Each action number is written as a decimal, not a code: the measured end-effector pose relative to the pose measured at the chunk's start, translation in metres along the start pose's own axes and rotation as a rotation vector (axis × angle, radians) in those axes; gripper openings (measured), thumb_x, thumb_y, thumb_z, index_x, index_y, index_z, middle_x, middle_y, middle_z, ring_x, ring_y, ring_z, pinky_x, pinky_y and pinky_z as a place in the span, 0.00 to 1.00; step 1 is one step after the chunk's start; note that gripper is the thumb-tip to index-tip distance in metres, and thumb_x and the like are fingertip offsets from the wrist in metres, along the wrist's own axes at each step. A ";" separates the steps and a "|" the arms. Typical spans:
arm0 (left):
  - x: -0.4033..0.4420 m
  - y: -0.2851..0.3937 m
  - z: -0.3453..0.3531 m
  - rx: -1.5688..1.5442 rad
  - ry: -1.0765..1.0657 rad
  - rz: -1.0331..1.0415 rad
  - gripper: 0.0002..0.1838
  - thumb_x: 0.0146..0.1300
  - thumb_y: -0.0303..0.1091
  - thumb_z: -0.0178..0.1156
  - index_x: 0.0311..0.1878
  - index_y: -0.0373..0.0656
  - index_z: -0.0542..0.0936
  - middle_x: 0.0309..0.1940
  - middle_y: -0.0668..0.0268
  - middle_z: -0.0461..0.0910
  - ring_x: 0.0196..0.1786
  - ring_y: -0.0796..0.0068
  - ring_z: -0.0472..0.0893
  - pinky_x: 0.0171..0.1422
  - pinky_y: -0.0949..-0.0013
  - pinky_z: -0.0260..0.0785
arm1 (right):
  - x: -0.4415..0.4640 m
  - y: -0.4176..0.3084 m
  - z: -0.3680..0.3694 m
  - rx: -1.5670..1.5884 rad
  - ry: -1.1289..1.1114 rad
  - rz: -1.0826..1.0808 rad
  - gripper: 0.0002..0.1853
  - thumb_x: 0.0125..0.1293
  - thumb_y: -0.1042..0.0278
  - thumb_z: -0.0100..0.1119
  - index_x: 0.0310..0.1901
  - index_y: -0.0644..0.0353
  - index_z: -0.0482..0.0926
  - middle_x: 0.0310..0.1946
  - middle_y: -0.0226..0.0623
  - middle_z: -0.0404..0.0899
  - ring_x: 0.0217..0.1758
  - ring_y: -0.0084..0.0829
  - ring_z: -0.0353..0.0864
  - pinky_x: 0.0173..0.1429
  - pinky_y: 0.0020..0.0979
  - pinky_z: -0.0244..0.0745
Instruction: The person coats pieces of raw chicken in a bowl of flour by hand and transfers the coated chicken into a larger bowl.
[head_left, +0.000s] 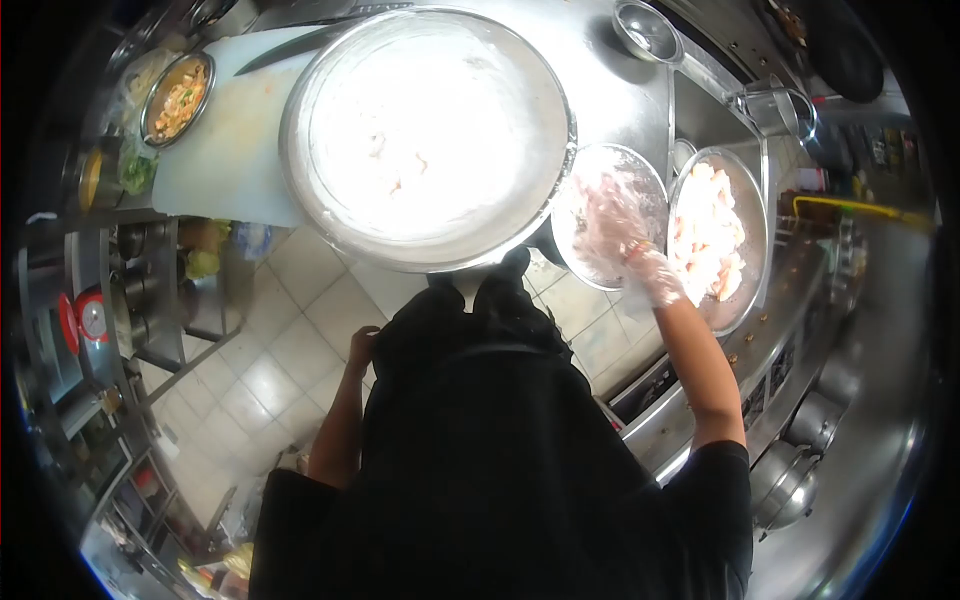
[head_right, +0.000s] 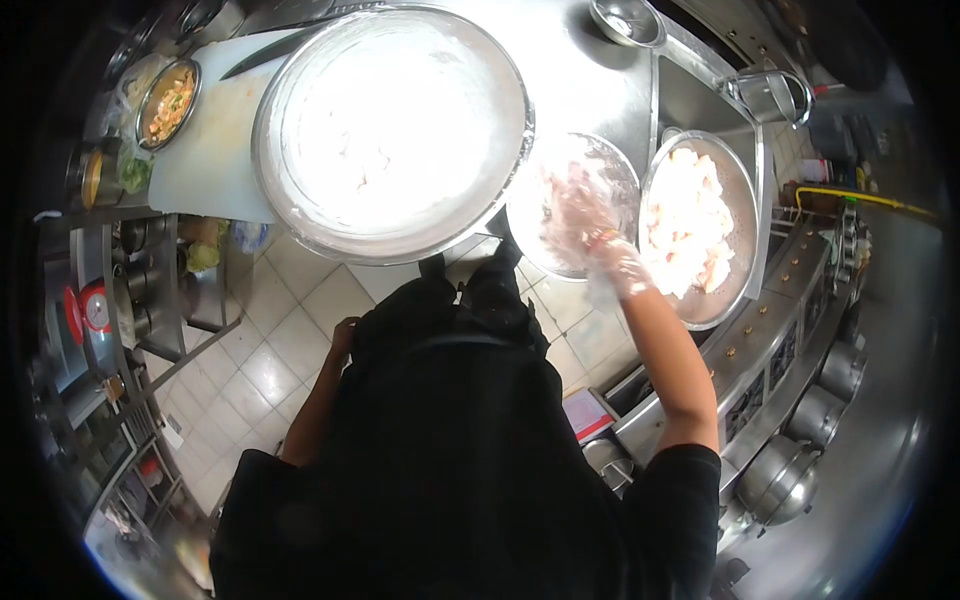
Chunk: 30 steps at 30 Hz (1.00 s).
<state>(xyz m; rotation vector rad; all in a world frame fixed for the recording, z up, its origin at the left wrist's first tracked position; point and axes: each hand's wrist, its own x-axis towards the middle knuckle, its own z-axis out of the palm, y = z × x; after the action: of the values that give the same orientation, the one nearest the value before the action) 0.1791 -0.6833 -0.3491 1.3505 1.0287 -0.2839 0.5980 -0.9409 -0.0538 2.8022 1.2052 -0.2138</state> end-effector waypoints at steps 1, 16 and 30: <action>0.004 -0.001 -0.003 -0.048 -0.015 -0.063 0.13 0.54 0.31 0.58 0.43 0.39 0.75 0.29 0.61 0.78 0.28 0.75 0.77 0.29 0.73 0.69 | 0.003 -0.004 0.002 -0.065 -0.041 0.056 0.33 0.45 0.65 0.60 0.58 0.57 0.65 0.56 0.50 0.63 0.58 0.44 0.65 0.62 0.37 0.61; 0.012 -0.011 0.002 -0.161 -0.025 -0.022 0.14 0.52 0.26 0.57 0.44 0.39 0.74 0.25 0.64 0.78 0.24 0.79 0.75 0.26 0.75 0.66 | -0.009 0.038 -0.089 1.172 0.003 0.347 0.22 0.51 0.64 0.63 0.47 0.64 0.72 0.37 0.37 0.78 0.37 0.24 0.77 0.41 0.26 0.73; -0.017 0.040 -0.012 -0.202 0.072 -0.154 0.14 0.56 0.31 0.54 0.47 0.43 0.72 0.28 0.62 0.78 0.27 0.74 0.77 0.29 0.71 0.69 | 0.103 -0.059 -0.153 0.939 0.093 -0.088 0.17 0.54 0.64 0.61 0.45 0.60 0.75 0.41 0.33 0.77 0.43 0.27 0.77 0.50 0.28 0.73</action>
<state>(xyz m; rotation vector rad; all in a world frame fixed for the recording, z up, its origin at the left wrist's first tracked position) 0.1926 -0.6686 -0.3089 1.1079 1.1920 -0.2403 0.6393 -0.8065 0.0790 3.5380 1.5512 -0.8673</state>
